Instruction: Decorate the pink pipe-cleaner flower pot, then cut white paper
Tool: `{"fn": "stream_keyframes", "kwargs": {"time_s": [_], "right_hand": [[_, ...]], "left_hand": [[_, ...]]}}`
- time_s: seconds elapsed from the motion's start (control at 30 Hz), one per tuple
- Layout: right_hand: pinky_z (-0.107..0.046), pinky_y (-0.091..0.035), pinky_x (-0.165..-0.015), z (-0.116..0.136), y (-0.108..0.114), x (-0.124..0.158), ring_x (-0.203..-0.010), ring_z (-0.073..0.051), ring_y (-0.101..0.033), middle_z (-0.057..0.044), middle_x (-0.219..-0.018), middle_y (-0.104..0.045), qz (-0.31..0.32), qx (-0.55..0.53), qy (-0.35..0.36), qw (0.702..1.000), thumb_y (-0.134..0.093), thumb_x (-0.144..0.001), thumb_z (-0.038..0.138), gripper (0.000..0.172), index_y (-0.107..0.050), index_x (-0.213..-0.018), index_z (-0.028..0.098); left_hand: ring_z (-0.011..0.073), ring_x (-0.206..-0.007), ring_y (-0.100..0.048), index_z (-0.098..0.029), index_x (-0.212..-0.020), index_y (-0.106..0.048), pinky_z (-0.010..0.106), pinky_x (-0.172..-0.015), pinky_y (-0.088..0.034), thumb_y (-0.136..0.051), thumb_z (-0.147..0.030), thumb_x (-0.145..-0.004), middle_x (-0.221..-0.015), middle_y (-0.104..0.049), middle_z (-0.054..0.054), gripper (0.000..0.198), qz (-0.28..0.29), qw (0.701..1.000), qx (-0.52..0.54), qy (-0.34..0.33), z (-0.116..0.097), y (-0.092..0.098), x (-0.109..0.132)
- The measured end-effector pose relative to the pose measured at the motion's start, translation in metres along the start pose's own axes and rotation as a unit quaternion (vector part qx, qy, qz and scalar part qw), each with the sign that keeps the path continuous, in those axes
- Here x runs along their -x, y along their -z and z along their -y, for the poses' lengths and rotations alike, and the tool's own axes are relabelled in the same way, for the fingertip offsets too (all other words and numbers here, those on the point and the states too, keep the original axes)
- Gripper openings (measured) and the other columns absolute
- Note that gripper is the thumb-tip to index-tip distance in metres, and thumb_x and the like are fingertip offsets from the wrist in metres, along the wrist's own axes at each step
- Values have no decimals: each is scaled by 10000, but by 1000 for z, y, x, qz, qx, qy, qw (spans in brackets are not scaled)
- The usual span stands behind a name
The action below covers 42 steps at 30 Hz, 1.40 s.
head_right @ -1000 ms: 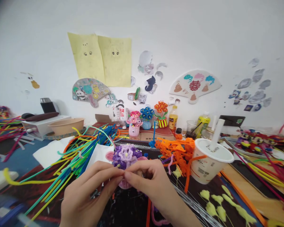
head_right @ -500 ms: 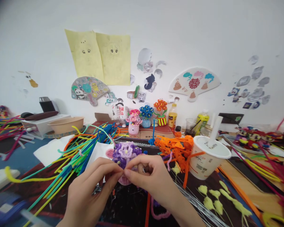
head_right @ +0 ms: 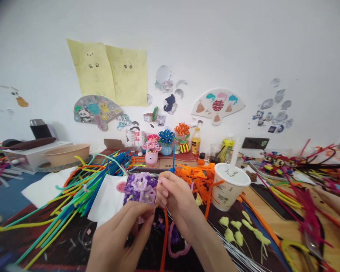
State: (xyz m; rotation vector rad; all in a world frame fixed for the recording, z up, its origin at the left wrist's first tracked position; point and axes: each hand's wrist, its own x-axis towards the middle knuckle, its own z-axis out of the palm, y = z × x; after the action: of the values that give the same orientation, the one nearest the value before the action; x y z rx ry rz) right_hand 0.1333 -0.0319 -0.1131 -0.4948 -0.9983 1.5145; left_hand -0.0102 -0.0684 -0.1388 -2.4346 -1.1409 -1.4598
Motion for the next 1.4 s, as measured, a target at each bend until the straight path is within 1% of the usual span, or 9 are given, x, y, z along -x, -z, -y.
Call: {"fn": "stream_keyframes", "kwargs": {"time_s": [0.07,0.2,0.33,0.53,0.73,0.93,1.13,1.3,1.4], "right_hand": [[-211,-333,-508,2,-2,-1,-516,-92,-371,58,-580,-406,7,-21,-4,1000,-681,-814,333,287,-484,-659,194],[-208,-290,-470,2,-2,-1,-498,-88,-348,52,-606,-436,16,-37,-37,998,-657,-832,355,282,-490,-673,193],[-208,-327,-526,0,-1,-1,-546,-96,-396,42,-652,-491,10,-13,-7,1000,-690,-811,328,229,-530,-724,189],[-213,-381,-629,-2,-6,5,-632,-105,-449,43,-699,-495,23,-29,5,999,-707,-808,327,217,-538,-776,194],[-203,-389,-630,-3,-4,8,-651,-98,-483,52,-720,-501,42,-33,7,999,-701,-823,373,233,-536,-823,209],[-229,-432,-637,3,-3,11,-623,-110,-585,50,-698,-589,46,11,-17,999,-672,-840,414,238,-515,-856,237],[-255,-476,-638,6,-1,12,-620,-129,-638,31,-684,-642,77,74,-24,994,-621,-878,413,227,-498,-862,223],[-270,-493,-610,9,4,10,-588,-132,-638,7,-687,-676,82,118,1,990,-608,-885,405,231,-495,-847,207],[-235,-456,-534,12,10,7,-531,-106,-595,11,-680,-667,42,127,36,990,-637,-863,378,214,-519,-840,202]], "left_hand": [[126,-632,-640,-224,-1041,-572,209,-539,-464,-502,-159,-916,-782,-668,-10,157,-6,999,-42,-13,-8,-10,-3],[139,-645,-655,-186,-1099,-578,241,-573,-454,-522,-153,-915,-798,-695,0,196,-51,986,-148,-55,-15,-19,-13],[146,-647,-654,-175,-1165,-575,263,-565,-424,-543,-163,-912,-809,-700,-2,255,-66,971,-217,-73,-15,-17,-19],[180,-649,-657,-119,-1137,-596,298,-563,-418,-559,-98,-870,-835,-710,21,270,-47,951,-295,-74,-17,-15,-22],[175,-622,-648,-134,-1106,-618,294,-572,-395,-546,-154,-892,-809,-717,18,226,-67,941,-323,-79,-18,-7,-22],[139,-561,-633,-185,-980,-644,258,-549,-382,-586,-239,-884,-662,-677,-29,125,-93,958,-268,-42,-15,-1,-20],[92,-421,-528,-228,-911,-628,183,-451,-348,-600,-252,-846,-478,-463,-106,75,-41,985,-159,49,-13,4,-18],[61,-380,-425,-232,-946,-590,154,-437,-329,-607,-294,-846,-499,-379,-130,119,-23,990,-91,106,-4,29,0],[74,-392,-421,-233,-937,-595,168,-440,-313,-585,-326,-851,-509,-357,-122,127,33,982,-117,147,11,44,23]]}}
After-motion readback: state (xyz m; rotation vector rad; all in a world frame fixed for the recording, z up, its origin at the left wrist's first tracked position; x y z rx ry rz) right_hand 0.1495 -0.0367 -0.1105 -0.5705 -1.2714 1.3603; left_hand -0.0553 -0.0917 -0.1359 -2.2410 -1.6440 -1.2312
